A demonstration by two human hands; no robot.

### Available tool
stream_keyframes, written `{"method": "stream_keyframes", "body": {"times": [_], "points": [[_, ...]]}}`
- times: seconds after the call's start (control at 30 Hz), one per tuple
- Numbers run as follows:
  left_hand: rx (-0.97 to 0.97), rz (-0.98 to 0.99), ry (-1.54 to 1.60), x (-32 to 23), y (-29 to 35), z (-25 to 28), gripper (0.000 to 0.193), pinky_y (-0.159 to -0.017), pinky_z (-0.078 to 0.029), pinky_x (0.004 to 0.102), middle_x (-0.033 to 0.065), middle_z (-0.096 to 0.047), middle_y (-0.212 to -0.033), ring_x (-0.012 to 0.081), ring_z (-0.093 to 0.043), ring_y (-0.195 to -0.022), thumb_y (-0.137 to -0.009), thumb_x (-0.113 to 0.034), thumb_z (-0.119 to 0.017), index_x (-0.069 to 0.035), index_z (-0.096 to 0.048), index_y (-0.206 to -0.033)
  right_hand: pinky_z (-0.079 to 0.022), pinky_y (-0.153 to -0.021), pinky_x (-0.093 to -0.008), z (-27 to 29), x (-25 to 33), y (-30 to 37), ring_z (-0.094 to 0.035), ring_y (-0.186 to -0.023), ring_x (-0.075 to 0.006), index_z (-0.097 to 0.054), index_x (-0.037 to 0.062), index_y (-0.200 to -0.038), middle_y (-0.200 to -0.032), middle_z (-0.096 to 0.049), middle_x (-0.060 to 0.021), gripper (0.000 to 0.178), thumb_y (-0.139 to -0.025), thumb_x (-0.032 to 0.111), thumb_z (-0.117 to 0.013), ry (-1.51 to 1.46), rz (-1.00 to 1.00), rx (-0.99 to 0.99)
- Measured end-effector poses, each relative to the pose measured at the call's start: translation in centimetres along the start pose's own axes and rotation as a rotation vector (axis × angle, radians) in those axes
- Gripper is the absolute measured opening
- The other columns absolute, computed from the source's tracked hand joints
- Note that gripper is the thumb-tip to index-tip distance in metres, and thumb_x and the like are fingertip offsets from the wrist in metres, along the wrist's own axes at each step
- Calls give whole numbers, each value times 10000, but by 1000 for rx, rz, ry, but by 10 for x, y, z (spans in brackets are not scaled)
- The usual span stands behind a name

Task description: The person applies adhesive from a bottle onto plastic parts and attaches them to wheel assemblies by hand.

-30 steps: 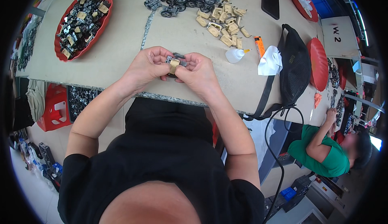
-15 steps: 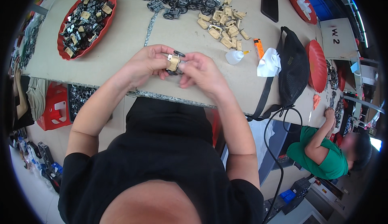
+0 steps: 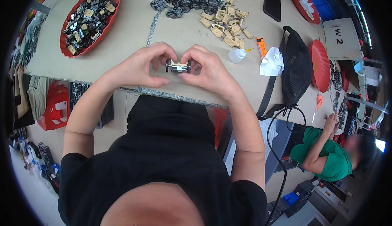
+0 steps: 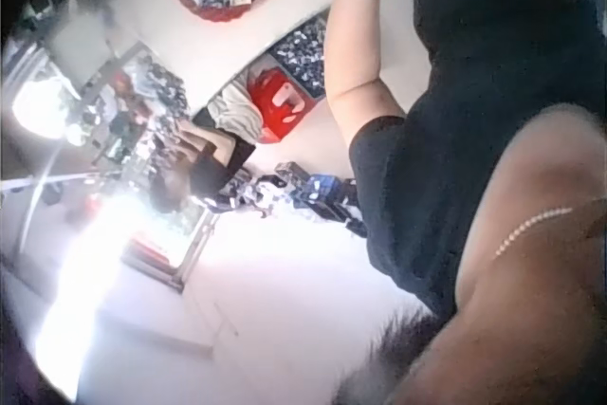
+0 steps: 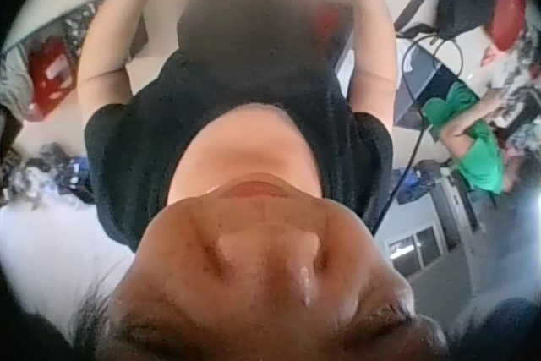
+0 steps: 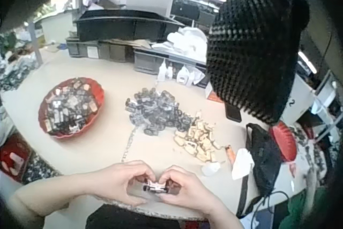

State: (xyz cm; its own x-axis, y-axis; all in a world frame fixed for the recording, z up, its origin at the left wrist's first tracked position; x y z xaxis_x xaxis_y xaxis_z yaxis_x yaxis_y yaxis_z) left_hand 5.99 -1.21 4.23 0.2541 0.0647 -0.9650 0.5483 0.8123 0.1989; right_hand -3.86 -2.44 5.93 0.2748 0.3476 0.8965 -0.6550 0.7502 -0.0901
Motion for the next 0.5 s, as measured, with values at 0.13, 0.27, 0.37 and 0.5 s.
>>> {"method": "stream_keyframes", "body": {"times": [0.13,0.27,0.37,0.5], "points": [[-159,-411,-466,-24,2,-1,252,-585,-434,265,50,-542,-791,168,-538,-678,-611,-46,-656,-51,-536,-833,-426,-568,-204,-13,-19,0,-502,-637,-72,-528,19,-819,-814,-499,-24,222,-645,31,-665,-160,-33,1],[-195,-402,-480,-21,2,1,217,-605,-445,281,61,-566,-744,188,-554,-686,-595,-42,-656,-34,-552,-785,-431,-557,-196,-14,-17,-2,-504,-626,-72,-528,17,-816,-808,-496,-21,218,-647,31,-665,-140,-53,17],[-204,-363,-456,-14,-2,1,207,-609,-445,278,63,-572,-744,188,-556,-690,-591,-32,-652,-26,-550,-771,-398,-607,-180,-17,-25,-1,-478,-732,-53,-541,12,-821,-875,-495,-15,224,-628,-11,-650,-184,-150,42],[-191,-312,-350,-8,-5,1,211,-608,-446,271,62,-575,-745,181,-559,-687,-586,-27,-654,-27,-549,-769,-419,-614,-176,-16,-31,0,-491,-750,-56,-540,-4,-815,-867,-500,-24,217,-629,-24,-650,-250,-160,19]]}}
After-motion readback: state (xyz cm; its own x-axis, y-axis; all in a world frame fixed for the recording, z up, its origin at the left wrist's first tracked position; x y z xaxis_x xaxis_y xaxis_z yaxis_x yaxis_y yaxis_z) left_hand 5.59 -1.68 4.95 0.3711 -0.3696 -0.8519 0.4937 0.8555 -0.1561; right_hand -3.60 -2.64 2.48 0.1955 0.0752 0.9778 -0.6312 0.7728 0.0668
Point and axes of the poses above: each hand's wrist, its own y-axis away from the middle knuckle, its own z-axis out of the back of the hand, x = y × z, the point moved 9 cm from there along -y, towards the middle knuckle
